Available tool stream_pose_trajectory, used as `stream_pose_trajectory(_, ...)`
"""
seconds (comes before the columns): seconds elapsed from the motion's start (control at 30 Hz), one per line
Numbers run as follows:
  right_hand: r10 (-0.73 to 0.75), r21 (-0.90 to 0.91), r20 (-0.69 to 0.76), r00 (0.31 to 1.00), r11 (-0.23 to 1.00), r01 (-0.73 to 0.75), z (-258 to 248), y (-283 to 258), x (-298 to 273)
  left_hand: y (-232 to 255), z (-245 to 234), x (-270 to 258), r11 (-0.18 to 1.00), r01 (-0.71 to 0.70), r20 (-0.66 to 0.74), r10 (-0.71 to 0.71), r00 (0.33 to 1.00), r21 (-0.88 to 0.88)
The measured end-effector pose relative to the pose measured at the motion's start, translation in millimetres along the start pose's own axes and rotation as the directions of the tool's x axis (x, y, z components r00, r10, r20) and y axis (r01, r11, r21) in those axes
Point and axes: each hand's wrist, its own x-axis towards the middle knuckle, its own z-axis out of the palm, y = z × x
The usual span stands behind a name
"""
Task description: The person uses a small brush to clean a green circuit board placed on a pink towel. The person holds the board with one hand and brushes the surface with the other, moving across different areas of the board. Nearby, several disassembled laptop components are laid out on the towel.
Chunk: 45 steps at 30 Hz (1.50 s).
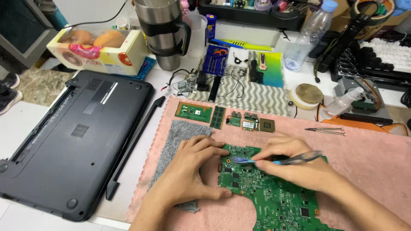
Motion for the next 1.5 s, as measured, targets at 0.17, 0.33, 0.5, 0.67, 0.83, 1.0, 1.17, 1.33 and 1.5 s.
stream_pose_trajectory(0.17,-0.107,0.058,0.000,0.994,0.993,0.106,14,-22,18,1,-1,1,1.000,-0.007,0.015,0.007,1.000,0.009)
stream_pose_trajectory(0.33,-0.042,0.022,0.001,0.999,0.999,0.042,-2,-2,0,-3,1,2,0.999,-0.028,0.008,0.028,1.000,0.015)
stream_pose_trajectory(0.5,-0.034,0.038,-0.015,0.999,0.999,0.035,15,-24,13,-1,0,2,1.000,-0.002,0.026,0.001,1.000,0.018)
stream_pose_trajectory(0.67,-0.090,0.062,0.005,0.996,0.994,0.090,5,-10,9,-1,-1,2,1.000,0.001,0.029,-0.002,1.000,0.028)
stream_pose_trajectory(0.83,0.011,0.057,-0.018,1.000,0.998,-0.010,2,-8,3,2,-3,3,1.000,0.006,0.035,-0.007,0.999,0.016)
stream_pose_trajectory(1.0,-0.154,0.026,-0.047,0.987,0.988,0.155,22,-19,22,2,-2,2,0.999,0.042,0.006,-0.042,0.999,0.009)
stream_pose_trajectory(1.17,-0.056,0.020,-0.028,0.998,0.998,0.057,-3,-4,9,2,-2,2,0.998,0.061,0.044,-0.061,0.997,0.003)
stream_pose_trajectory(1.33,-0.211,-0.027,-0.090,0.973,0.977,0.210,13,-7,21,4,-4,2,0.997,0.083,0.061,-0.083,0.995,0.006)
stream_pose_trajectory(1.5,-0.207,-0.011,-0.026,0.978,0.978,0.207,-1,-6,19,0,-2,1,0.997,0.075,0.021,-0.076,0.997,0.034)
